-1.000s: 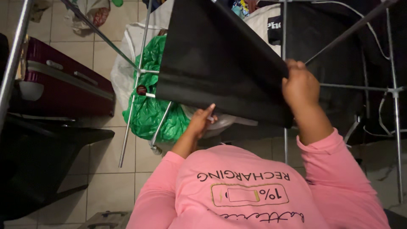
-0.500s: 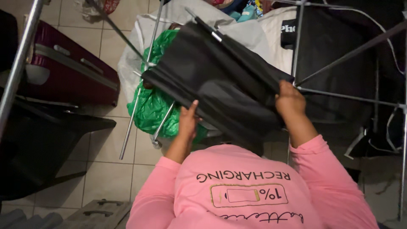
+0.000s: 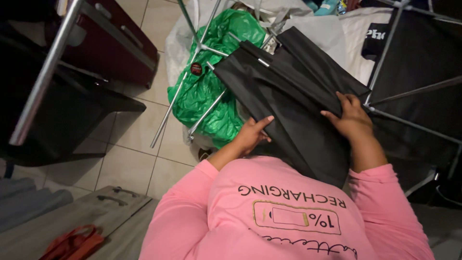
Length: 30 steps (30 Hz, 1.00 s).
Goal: The person assembles a metal frame for a wardrobe by connecting rods with plastic joint pieces, then slides black fabric panels onto the rods.
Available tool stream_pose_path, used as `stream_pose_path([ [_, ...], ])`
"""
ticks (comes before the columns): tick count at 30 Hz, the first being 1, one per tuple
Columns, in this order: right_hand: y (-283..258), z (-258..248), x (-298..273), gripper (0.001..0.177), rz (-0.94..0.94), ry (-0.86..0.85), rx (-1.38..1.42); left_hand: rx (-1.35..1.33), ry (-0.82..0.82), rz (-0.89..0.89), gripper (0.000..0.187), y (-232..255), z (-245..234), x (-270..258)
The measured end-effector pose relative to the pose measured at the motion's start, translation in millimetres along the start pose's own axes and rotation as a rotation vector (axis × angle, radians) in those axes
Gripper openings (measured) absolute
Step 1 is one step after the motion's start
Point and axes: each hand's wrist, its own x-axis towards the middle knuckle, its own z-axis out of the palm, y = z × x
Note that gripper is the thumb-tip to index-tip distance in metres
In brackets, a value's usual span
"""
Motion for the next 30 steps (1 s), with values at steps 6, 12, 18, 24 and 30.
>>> stream_pose_path([
  [6, 0, 1, 4, 0.068, 0.061, -0.011, 0.085, 0.035, 0.019, 0.060, 0.033, -1, -3, -2],
  [12, 6, 11, 6, 0.071, 0.006, 0.056, 0.082, -0.073, 0.228, 0.201, 0.029, 10, -16, -13],
  [18, 13, 18, 21, 0.071, 0.035, 0.108, 0.025, -0.185, 0.330, 0.307, 0.021, 23, -37, -34],
  [24, 20, 19, 39, 0.072, 0.018, 0.165, 0.167, -0.156, 0.363, 0.351, 0.017, 26, -44, -51],
  [30, 38, 38, 58, 0.052, 0.017, 0.191, 0.356, -0.139, 0.361, 0.373, 0.021, 34, -47, -69],
])
